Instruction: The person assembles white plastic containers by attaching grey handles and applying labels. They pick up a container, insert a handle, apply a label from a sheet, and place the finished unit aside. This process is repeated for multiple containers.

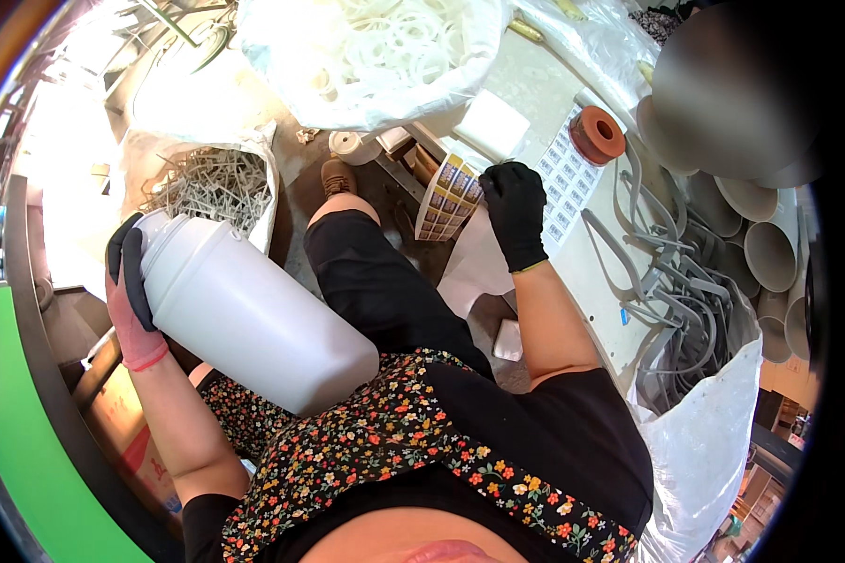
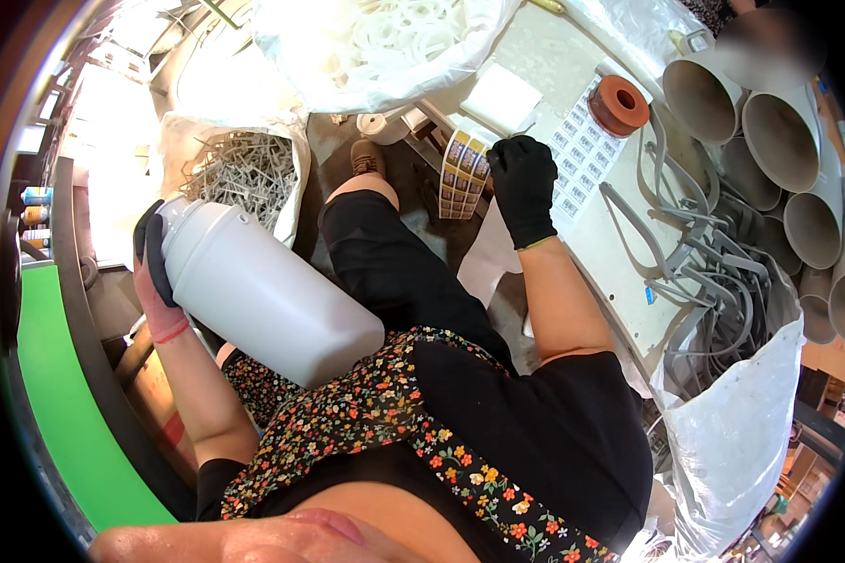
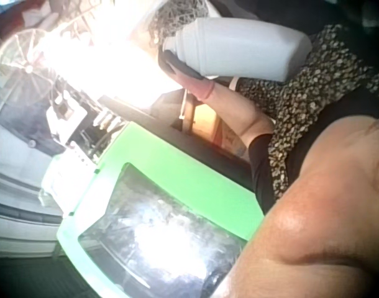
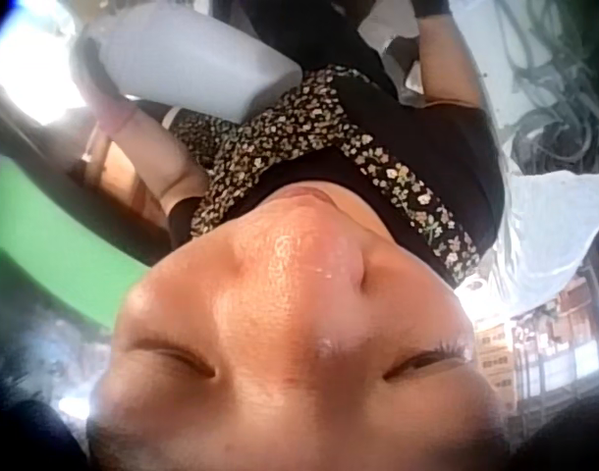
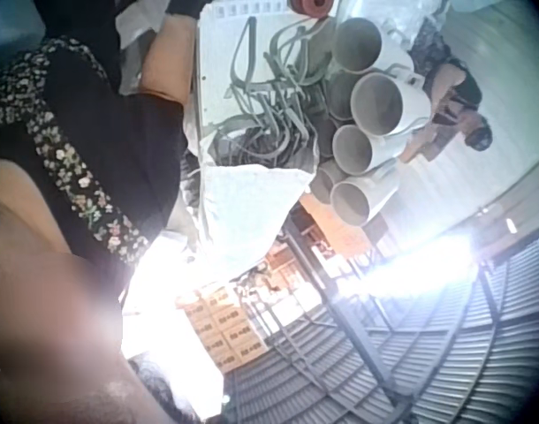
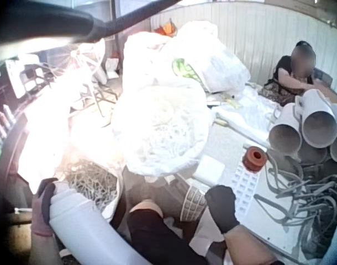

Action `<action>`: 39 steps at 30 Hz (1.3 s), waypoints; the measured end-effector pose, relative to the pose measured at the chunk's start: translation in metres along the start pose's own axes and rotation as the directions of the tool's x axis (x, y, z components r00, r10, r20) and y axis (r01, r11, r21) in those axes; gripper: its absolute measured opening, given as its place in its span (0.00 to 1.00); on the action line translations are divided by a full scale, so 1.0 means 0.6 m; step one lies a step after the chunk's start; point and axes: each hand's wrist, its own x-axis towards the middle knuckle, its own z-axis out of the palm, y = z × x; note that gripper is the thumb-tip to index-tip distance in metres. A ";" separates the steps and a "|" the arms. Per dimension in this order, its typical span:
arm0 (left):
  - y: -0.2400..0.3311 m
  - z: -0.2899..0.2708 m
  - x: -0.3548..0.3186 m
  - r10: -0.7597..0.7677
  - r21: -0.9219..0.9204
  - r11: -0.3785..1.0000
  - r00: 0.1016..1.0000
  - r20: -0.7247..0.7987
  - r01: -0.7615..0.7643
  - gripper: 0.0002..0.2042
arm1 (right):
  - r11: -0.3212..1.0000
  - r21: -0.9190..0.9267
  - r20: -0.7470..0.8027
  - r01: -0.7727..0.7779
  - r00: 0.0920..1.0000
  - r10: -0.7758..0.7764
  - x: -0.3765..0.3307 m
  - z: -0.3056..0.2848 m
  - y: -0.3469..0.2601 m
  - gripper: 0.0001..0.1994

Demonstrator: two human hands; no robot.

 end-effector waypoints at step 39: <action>0.001 -0.085 -0.061 -0.013 -0.150 0.989 0.993 -0.116 -0.005 0.12 | 0.300 0.870 0.471 -0.390 0.837 -0.278 -0.024 -0.121 -0.376 0.04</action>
